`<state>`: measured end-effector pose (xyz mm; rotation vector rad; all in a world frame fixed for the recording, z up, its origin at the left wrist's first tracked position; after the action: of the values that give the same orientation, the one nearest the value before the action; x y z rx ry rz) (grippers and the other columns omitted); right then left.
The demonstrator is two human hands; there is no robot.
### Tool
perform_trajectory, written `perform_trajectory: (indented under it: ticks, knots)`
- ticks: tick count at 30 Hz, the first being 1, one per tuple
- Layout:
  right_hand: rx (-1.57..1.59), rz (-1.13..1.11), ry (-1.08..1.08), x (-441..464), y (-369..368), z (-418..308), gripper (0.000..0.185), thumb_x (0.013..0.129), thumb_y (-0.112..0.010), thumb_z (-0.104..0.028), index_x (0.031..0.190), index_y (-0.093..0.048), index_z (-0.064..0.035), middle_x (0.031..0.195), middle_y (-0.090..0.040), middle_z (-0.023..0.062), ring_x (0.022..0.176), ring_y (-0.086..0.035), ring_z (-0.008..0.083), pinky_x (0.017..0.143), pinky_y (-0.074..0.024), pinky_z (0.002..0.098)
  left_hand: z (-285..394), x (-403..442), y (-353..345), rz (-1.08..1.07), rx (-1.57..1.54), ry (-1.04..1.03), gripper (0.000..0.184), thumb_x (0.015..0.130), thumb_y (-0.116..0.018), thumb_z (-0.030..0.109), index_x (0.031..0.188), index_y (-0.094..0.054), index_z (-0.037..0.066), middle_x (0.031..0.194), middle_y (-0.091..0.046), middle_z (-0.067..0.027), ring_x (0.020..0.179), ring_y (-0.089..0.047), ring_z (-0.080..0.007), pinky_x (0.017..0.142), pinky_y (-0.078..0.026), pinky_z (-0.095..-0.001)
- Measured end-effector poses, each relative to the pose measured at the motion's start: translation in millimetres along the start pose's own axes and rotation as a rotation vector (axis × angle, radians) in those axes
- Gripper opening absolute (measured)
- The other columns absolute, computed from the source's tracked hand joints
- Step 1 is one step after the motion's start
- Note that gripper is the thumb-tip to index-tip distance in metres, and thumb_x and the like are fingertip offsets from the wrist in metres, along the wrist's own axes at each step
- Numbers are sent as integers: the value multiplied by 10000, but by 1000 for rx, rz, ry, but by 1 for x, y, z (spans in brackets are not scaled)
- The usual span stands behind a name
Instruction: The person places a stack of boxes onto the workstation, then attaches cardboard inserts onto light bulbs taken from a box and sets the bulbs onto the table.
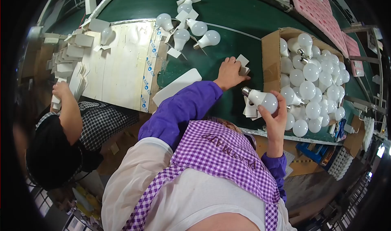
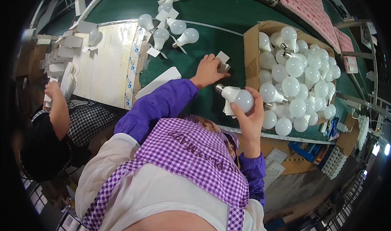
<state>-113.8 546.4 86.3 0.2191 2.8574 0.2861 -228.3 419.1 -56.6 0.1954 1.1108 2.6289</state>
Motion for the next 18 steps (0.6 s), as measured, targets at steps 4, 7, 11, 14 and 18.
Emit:
perform_trajectory:
  ticks: [4,7,11,14,18]
  knots:
    - [32,14,-58,-5,3,6,528,722,-676,-9,1197,-445,-10,1074,-507,86,951,-529,144,769,-482,254,-8,4,-8,-23,-22,-11,492,615,-740,485,753,-619,28,908,-519,-148,872,-483,-317,741,-411,-392]
    - [62,9,-50,-4,-2,6,533,722,-677,-11,1199,-440,-9,1072,-509,89,946,-534,143,774,-479,256,-11,5,-10,11,-39,-17,413,638,-740,433,729,-627,46,896,-530,-141,857,-488,-319,725,-417,-396]
    - [69,18,-27,-1,0,6,541,724,-681,-21,1204,-433,-8,1065,-514,94,941,-539,143,773,-478,259,-29,12,-11,2,-215,14,272,729,-703,288,742,-601,36,795,-549,-95,773,-532,-248,674,-428,-354]
    - [61,56,28,11,6,-2,541,730,-683,-30,1207,-430,-5,1052,-520,103,912,-552,146,756,-486,261,-38,7,14,32,-560,104,174,803,-646,171,754,-565,25,717,-533,-26,715,-542,-141,612,-425,-301]
    - [150,70,58,31,-4,-7,535,740,-682,-42,1209,-429,-3,1009,-541,105,819,-582,153,712,-502,258,-6,-38,62,-108,-1171,339,122,901,-548,140,838,-527,37,790,-531,17,774,-524,-64,673,-479,-258]
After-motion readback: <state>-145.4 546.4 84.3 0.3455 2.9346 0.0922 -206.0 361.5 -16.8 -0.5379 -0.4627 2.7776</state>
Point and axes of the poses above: each hand's wrist, its own x-axis towards the middle knuckle, its own y-axis out of the back of the hand, z = x × y, the point moved 10 cm from there along x, towards the middle knuckle
